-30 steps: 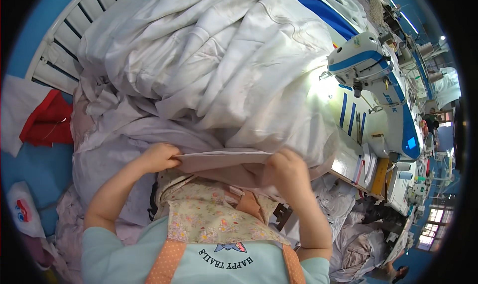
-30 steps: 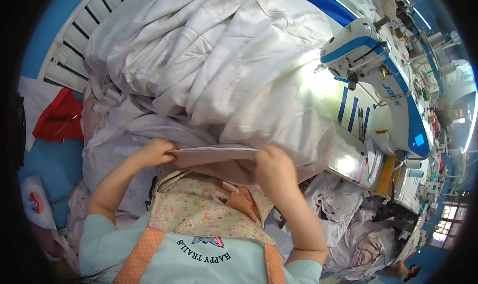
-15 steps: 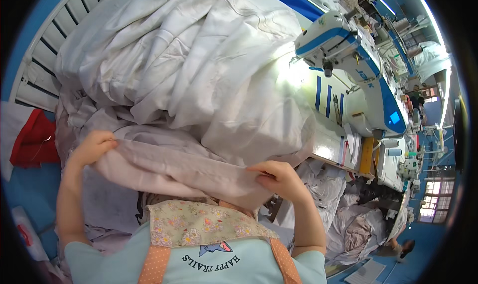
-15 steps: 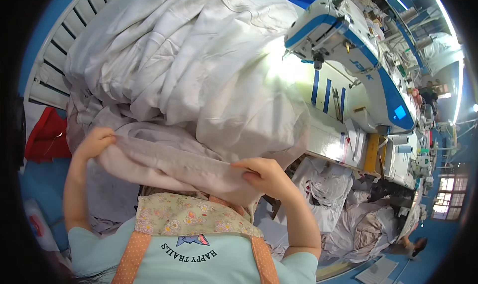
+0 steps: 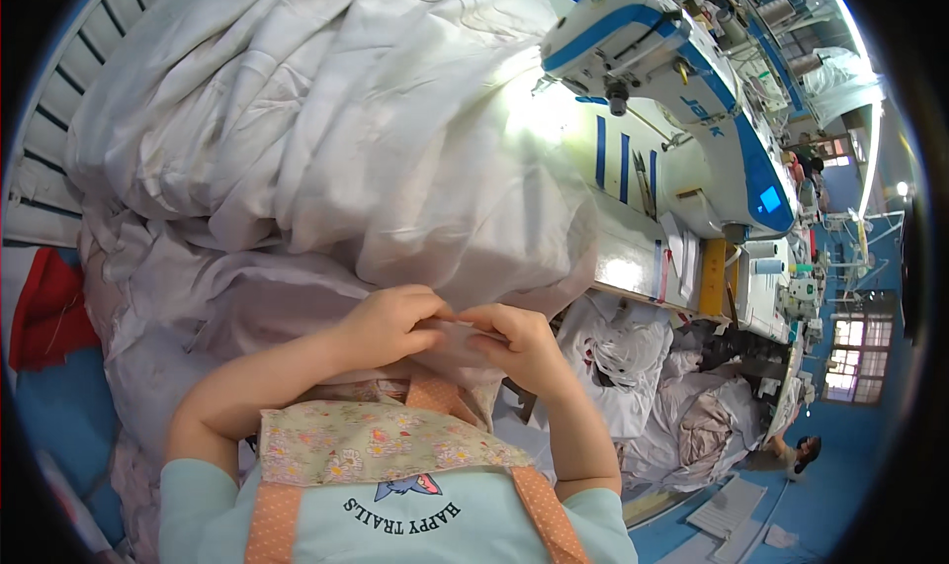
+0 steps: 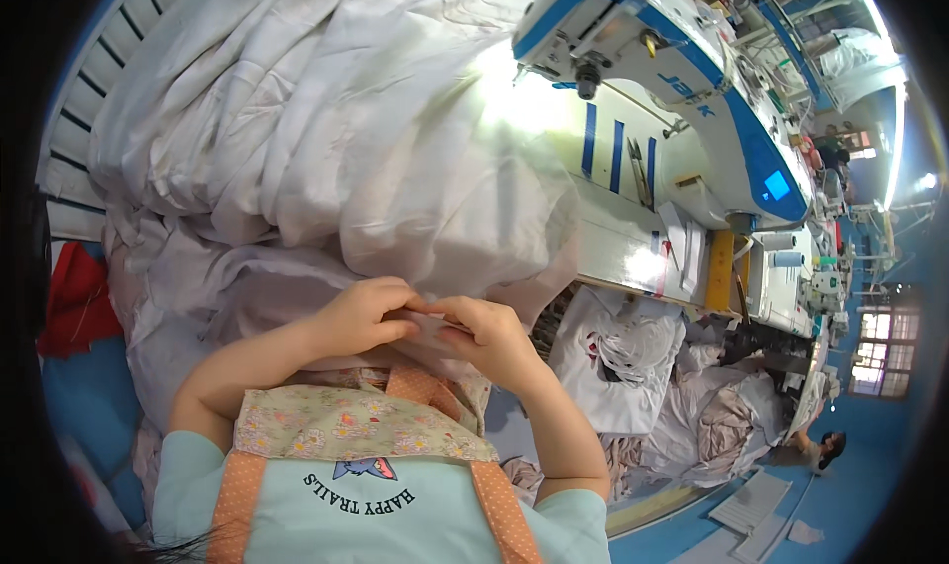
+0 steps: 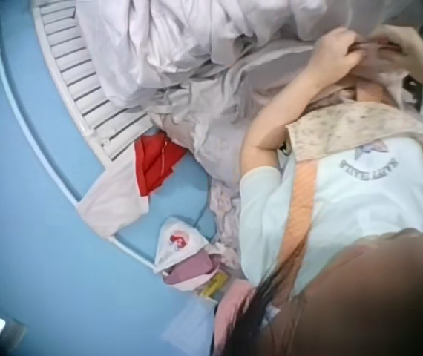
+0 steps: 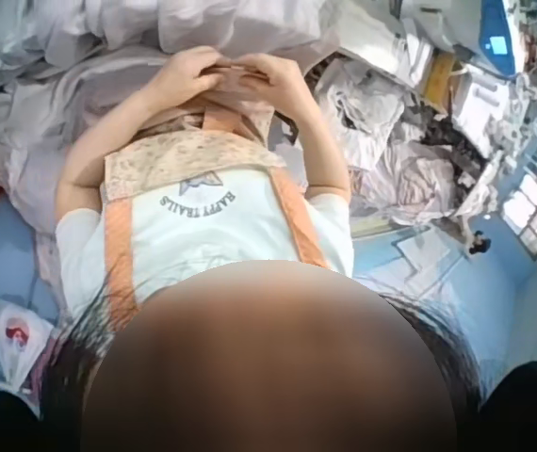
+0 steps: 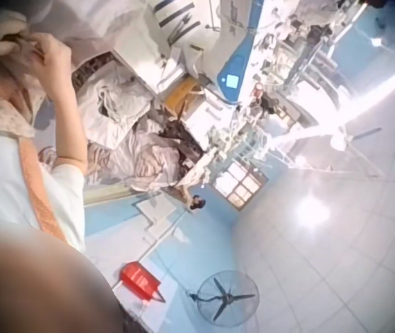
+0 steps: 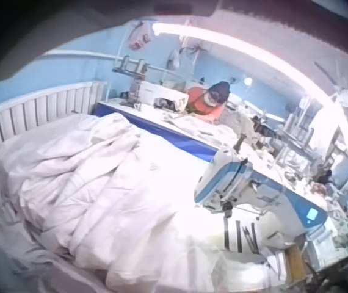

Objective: Using an industrial sewing machine to stitch together white fabric components for pillows.

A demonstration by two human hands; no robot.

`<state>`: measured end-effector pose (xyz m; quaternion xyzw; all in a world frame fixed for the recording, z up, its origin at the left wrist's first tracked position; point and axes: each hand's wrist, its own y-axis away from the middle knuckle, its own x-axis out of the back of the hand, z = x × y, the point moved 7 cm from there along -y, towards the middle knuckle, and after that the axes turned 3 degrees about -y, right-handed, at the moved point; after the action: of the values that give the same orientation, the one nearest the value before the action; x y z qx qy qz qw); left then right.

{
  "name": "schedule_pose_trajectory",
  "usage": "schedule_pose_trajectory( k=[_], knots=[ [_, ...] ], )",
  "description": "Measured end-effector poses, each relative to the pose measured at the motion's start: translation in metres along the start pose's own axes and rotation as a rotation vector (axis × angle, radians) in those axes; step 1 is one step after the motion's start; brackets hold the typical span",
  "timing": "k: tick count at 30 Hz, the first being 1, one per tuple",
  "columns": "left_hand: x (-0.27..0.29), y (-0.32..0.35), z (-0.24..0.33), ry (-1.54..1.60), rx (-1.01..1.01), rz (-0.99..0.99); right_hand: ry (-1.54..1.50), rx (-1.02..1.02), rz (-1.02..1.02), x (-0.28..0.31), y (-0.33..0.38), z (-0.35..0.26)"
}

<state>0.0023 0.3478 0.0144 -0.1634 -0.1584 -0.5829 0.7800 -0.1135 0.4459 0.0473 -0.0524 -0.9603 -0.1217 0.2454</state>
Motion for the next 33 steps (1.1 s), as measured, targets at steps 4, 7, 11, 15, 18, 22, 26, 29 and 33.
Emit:
schedule_pose_trajectory(
  k=[4, 7, 11, 15, 18, 22, 26, 29, 33],
  knots=[
    [-0.004, -0.008, 0.004, 0.02, -0.014, 0.052, -0.096, -0.051, 0.125, 0.015, 0.013, 0.01],
    [0.004, -0.003, 0.005, -0.007, -0.025, 0.082, -0.135, -0.052, 0.181, 0.022, 0.018, 0.016],
    [0.01, 0.0, 0.006, -0.051, -0.051, 0.141, -0.091, -0.006, 0.253, 0.023, 0.019, 0.016],
    [0.012, -0.002, 0.006, -0.077, -0.043, 0.146, -0.086, 0.041, 0.295, 0.02, 0.019, 0.014],
    [0.017, -0.005, 0.015, -0.166, -0.065, 0.175, -0.041, 0.13, 0.356, 0.021, 0.018, 0.008],
    [0.023, -0.01, 0.038, -0.28, -0.108, 0.262, 0.064, 0.234, 0.361, 0.02, 0.015, -0.007],
    [0.008, -0.018, 0.044, 0.056, 0.063, 0.078, 0.105, 0.388, 0.344, 0.018, 0.008, -0.028],
    [0.017, -0.019, 0.049, -0.061, 0.092, 0.079, 0.011, 0.316, 0.314, 0.018, 0.004, -0.03],
    [0.038, -0.001, 0.027, 0.331, 0.416, 0.147, -0.17, 0.086, 0.214, 0.013, 0.003, -0.014]
  ],
)
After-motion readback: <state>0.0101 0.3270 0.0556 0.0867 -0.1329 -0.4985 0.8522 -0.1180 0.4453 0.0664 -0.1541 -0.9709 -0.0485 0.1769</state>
